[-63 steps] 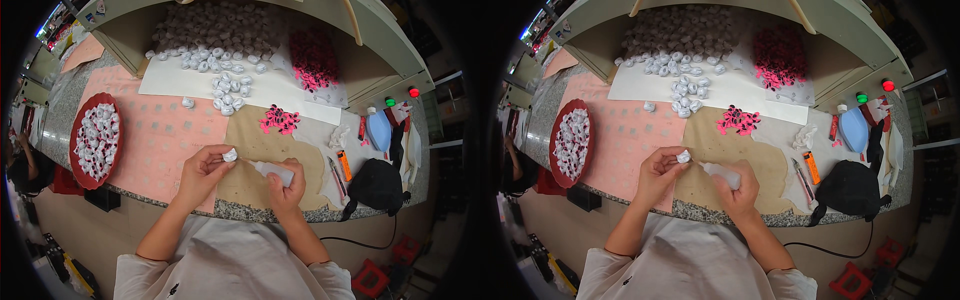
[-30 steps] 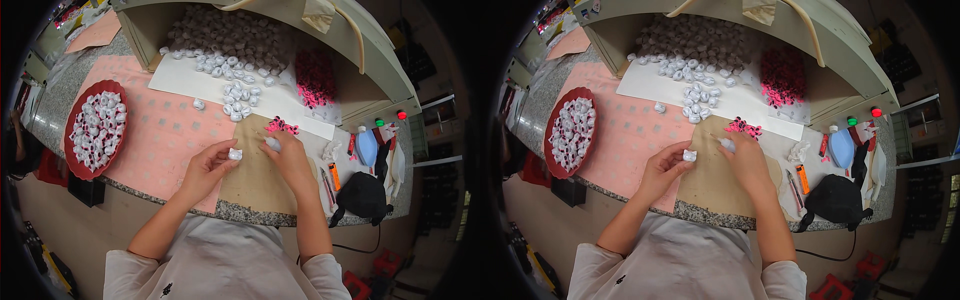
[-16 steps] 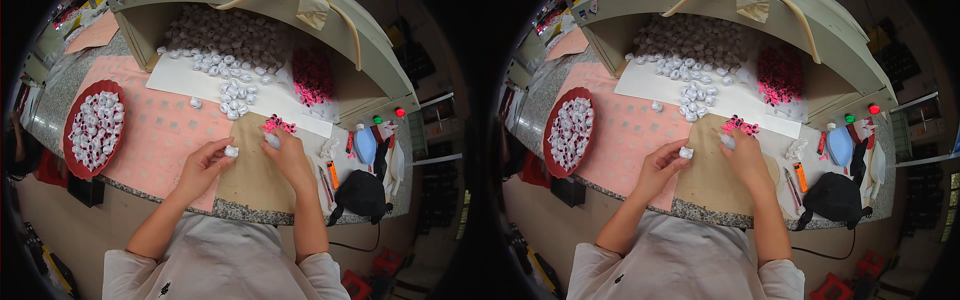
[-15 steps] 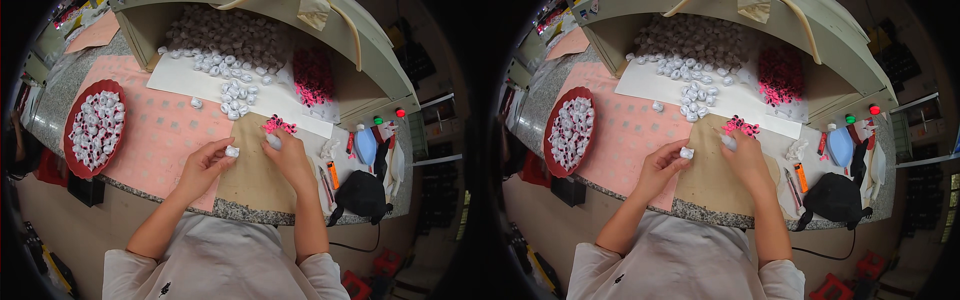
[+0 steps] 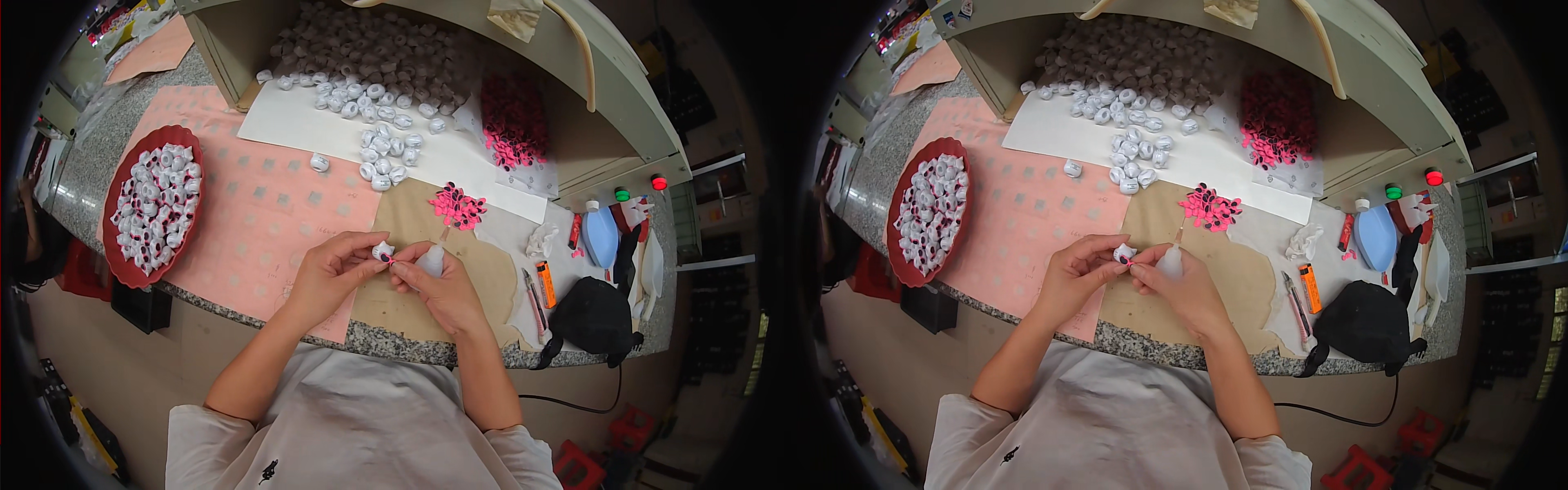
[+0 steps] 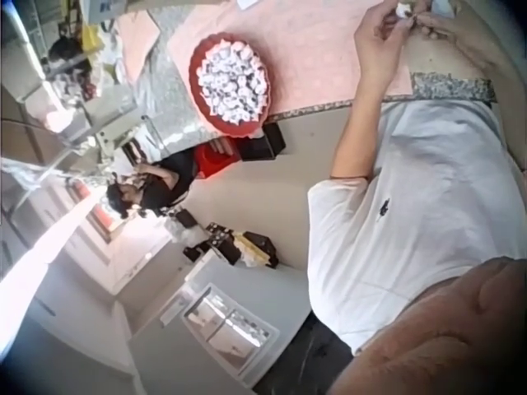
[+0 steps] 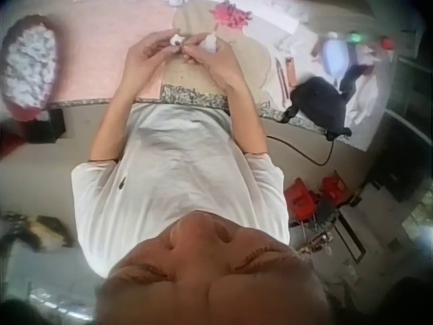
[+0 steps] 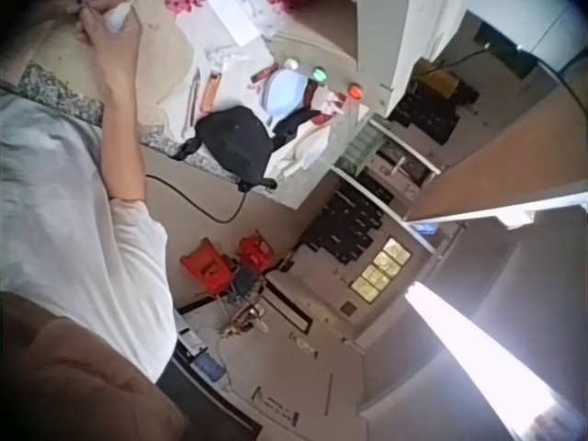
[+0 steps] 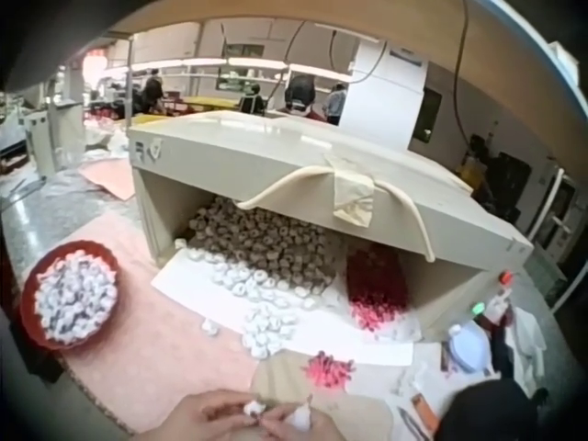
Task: Gluing small pink decorative pieces onto white plastic toy components.
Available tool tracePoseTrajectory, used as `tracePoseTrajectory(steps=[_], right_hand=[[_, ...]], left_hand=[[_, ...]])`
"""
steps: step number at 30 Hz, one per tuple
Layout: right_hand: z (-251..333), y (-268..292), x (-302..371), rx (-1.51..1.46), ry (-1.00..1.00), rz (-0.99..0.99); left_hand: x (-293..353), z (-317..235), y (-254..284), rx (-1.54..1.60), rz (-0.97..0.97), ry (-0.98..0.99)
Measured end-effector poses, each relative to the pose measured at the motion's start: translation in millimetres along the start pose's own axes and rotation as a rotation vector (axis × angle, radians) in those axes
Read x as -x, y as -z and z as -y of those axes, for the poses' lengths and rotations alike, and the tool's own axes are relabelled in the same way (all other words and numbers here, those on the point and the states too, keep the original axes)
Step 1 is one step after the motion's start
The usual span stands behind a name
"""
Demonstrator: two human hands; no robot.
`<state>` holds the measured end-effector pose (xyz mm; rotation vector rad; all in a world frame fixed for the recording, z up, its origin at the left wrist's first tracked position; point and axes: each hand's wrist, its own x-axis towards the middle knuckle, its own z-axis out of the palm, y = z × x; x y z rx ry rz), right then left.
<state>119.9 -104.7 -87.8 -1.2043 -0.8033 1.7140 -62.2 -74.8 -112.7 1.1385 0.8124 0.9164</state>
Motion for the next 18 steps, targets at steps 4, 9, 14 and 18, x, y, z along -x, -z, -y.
tracePoseTrajectory(steps=[4, 9, 14, 18], right_hand=[[-5, 5, -4, 0.027, 0.015, -0.038], [-3, 8, -4, 0.052, 0.004, -0.04], [-8, 12, -4, 0.119, 0.049, -0.036], [-9, 10, -1, 0.113, 0.199, -0.098]], left_hand=[[-1, -2, 0, -0.039, 0.032, -0.046], [-2, 1, -3, -0.1, 0.047, -0.105], [-6, -4, -5, 0.043, 0.067, -0.029], [-9, -3, -10, 0.143, 0.087, -0.022]])
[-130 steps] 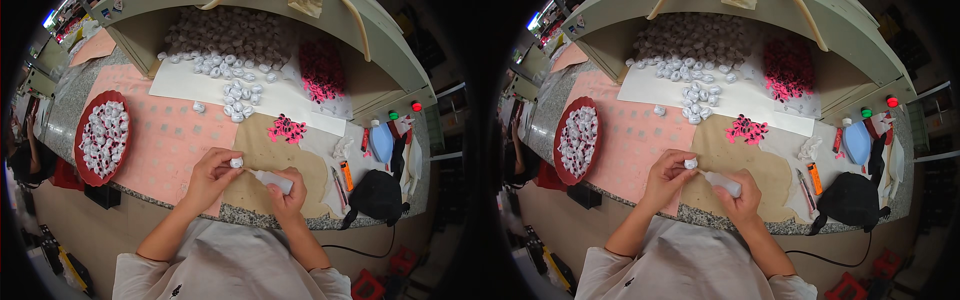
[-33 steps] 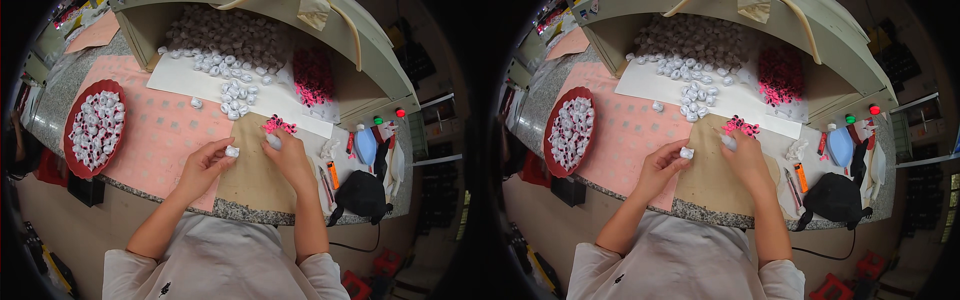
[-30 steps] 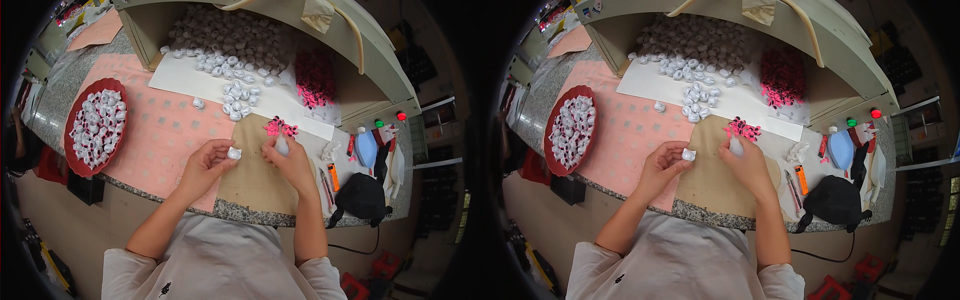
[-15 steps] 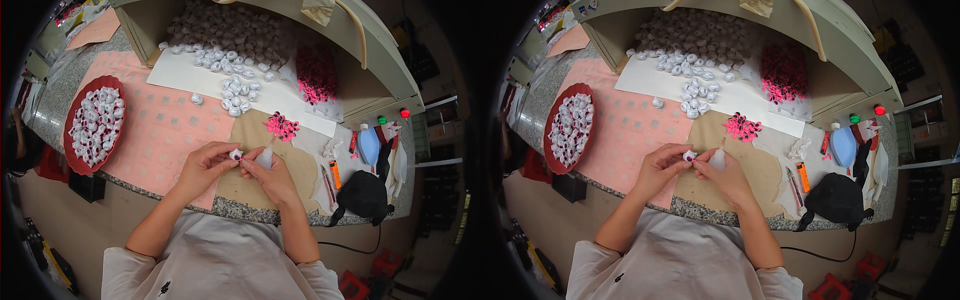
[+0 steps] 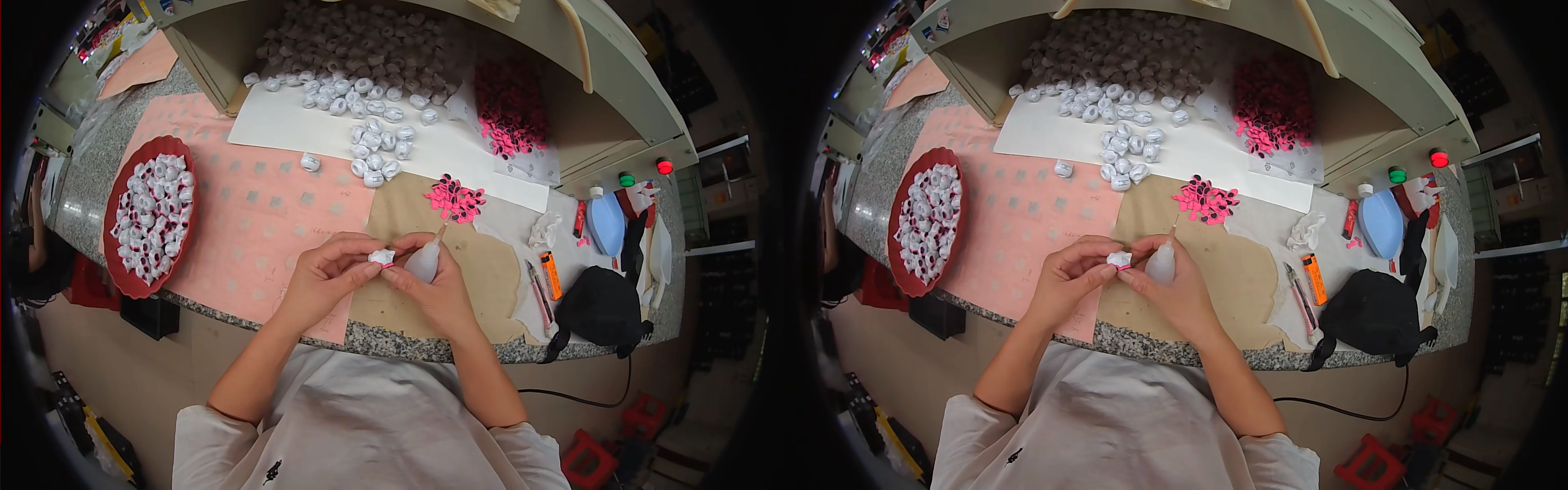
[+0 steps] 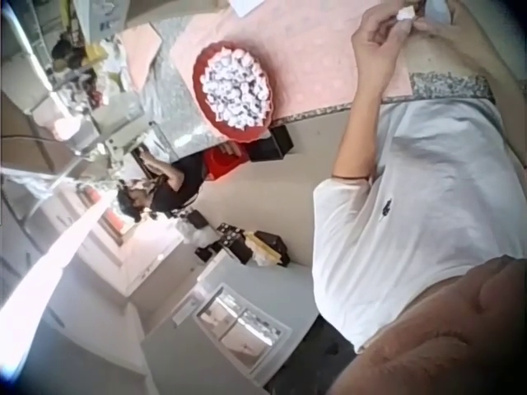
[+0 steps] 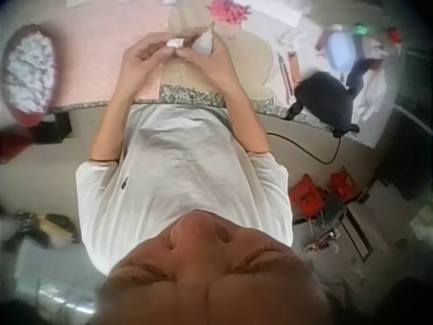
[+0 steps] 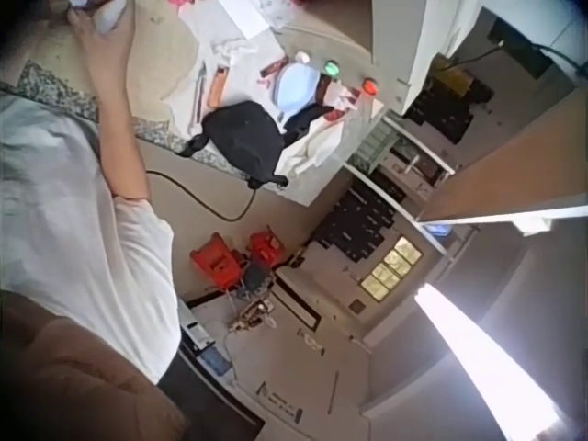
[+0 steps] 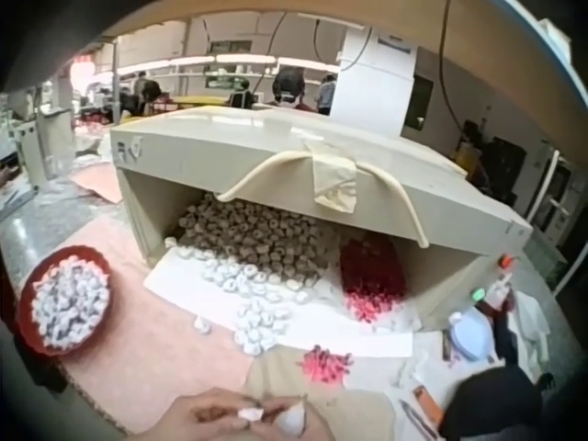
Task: Gluing small pink decorative pieces onto white plastic toy components.
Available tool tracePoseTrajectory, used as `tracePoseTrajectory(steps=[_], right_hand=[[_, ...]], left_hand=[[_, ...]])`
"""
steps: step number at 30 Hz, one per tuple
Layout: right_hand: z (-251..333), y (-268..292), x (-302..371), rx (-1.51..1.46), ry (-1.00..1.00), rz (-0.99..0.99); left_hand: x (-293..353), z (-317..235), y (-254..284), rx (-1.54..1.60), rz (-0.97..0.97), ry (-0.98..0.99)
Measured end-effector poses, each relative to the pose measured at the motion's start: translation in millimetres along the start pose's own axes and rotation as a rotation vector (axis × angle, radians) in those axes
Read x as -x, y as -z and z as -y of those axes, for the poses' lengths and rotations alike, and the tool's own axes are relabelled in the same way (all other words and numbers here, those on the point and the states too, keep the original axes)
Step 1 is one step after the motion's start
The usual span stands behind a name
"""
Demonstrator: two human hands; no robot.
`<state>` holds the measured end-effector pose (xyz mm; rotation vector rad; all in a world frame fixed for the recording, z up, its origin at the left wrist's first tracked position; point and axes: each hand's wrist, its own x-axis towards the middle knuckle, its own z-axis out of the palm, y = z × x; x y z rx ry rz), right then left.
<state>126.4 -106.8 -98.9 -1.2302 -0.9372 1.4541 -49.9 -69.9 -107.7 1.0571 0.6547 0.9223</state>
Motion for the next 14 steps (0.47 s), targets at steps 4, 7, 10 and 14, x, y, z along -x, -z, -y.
tracePoseTrajectory(steps=[4, 7, 10, 14], right_hand=[[0, 4, -3, 0.095, 0.101, 0.056], [0, 8, -2, -0.068, -0.011, 0.072], [4, 11, -4, -0.084, -0.088, 0.125], [0, 11, -2, -0.064, -0.065, 0.143]], left_hand=[[-1, -1, -6, 0.031, 0.0, 0.039], [0, 1, -8, 0.03, 0.014, 0.007], [1, 3, -6, 0.001, 0.036, -0.04], [4, 4, -4, -0.013, 0.073, -0.067]])
